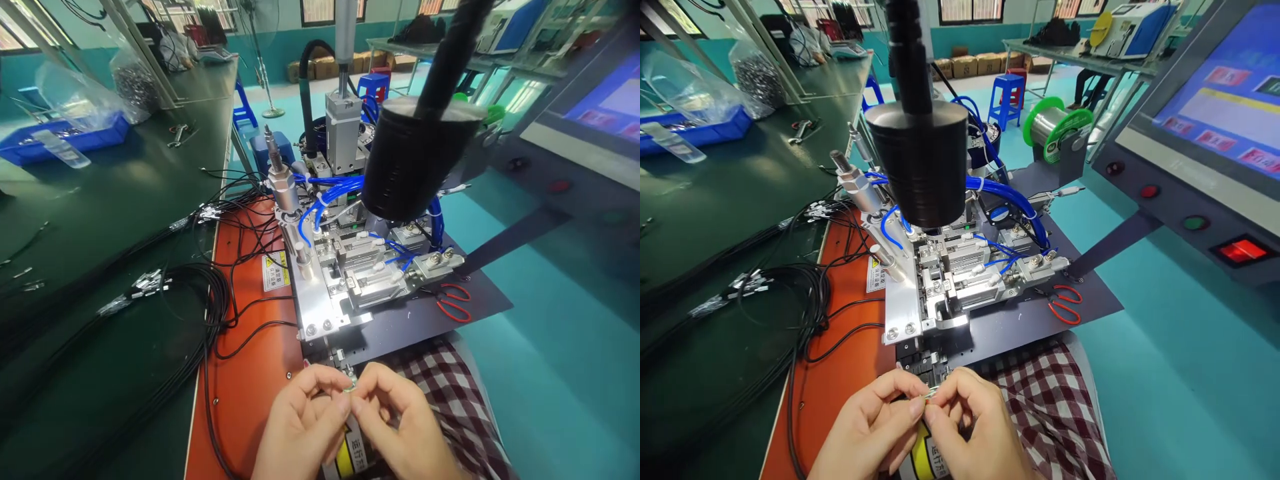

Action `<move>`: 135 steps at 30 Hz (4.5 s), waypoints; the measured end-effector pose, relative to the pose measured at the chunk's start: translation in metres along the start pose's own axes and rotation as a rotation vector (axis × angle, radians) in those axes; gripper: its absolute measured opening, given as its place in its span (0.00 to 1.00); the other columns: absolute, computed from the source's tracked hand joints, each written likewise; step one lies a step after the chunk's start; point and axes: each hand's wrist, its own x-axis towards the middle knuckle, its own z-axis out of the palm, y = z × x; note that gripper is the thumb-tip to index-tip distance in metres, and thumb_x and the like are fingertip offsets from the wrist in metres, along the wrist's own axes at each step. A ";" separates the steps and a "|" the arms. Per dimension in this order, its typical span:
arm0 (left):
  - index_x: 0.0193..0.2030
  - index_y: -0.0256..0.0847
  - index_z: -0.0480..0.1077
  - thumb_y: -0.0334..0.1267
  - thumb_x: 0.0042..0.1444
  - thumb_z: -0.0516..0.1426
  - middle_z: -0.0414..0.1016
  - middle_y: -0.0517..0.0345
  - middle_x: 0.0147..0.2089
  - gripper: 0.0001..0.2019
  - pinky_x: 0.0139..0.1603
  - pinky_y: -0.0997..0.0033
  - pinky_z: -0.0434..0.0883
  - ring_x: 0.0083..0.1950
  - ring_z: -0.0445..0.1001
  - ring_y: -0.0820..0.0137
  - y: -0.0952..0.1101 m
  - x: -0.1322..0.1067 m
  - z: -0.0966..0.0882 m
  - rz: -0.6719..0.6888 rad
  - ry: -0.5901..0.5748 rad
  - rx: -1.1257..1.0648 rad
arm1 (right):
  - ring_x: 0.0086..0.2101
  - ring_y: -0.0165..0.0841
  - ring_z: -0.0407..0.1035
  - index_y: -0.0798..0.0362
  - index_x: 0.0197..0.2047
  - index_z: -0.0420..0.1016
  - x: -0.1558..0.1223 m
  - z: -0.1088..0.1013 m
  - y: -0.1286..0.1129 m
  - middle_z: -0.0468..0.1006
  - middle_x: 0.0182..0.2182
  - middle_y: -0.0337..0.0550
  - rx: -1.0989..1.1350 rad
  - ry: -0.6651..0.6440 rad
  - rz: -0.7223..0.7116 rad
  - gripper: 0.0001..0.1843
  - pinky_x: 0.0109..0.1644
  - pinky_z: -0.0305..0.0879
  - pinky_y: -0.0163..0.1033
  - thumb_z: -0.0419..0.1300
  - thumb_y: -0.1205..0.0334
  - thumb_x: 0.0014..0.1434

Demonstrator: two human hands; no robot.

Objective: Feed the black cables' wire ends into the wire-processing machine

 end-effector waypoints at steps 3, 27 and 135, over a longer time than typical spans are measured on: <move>0.30 0.38 0.69 0.47 0.46 0.65 0.53 0.72 0.12 0.16 0.18 0.79 0.47 0.15 0.47 0.82 0.003 0.002 0.001 -0.019 0.004 0.010 | 0.23 0.27 0.60 0.54 0.29 0.70 0.003 -0.010 -0.003 0.66 0.23 0.35 -0.020 -0.043 -0.021 0.06 0.27 0.56 0.32 0.58 0.63 0.57; 0.30 0.37 0.68 0.47 0.48 0.64 0.59 0.70 0.14 0.15 0.17 0.83 0.44 0.12 0.48 0.87 -0.004 0.008 -0.006 -0.047 -0.023 -0.012 | 0.23 0.28 0.54 0.53 0.27 0.65 0.018 -0.020 -0.020 0.60 0.21 0.34 0.137 -0.089 0.112 0.12 0.27 0.53 0.34 0.56 0.55 0.57; 0.29 0.39 0.65 0.53 0.47 0.63 0.51 0.74 0.10 0.19 0.15 0.82 0.43 0.12 0.44 0.85 -0.007 0.001 -0.003 0.073 0.057 -0.013 | 0.23 0.28 0.54 0.54 0.28 0.65 0.016 -0.001 -0.027 0.60 0.20 0.33 0.192 -0.069 0.110 0.10 0.28 0.53 0.34 0.59 0.57 0.56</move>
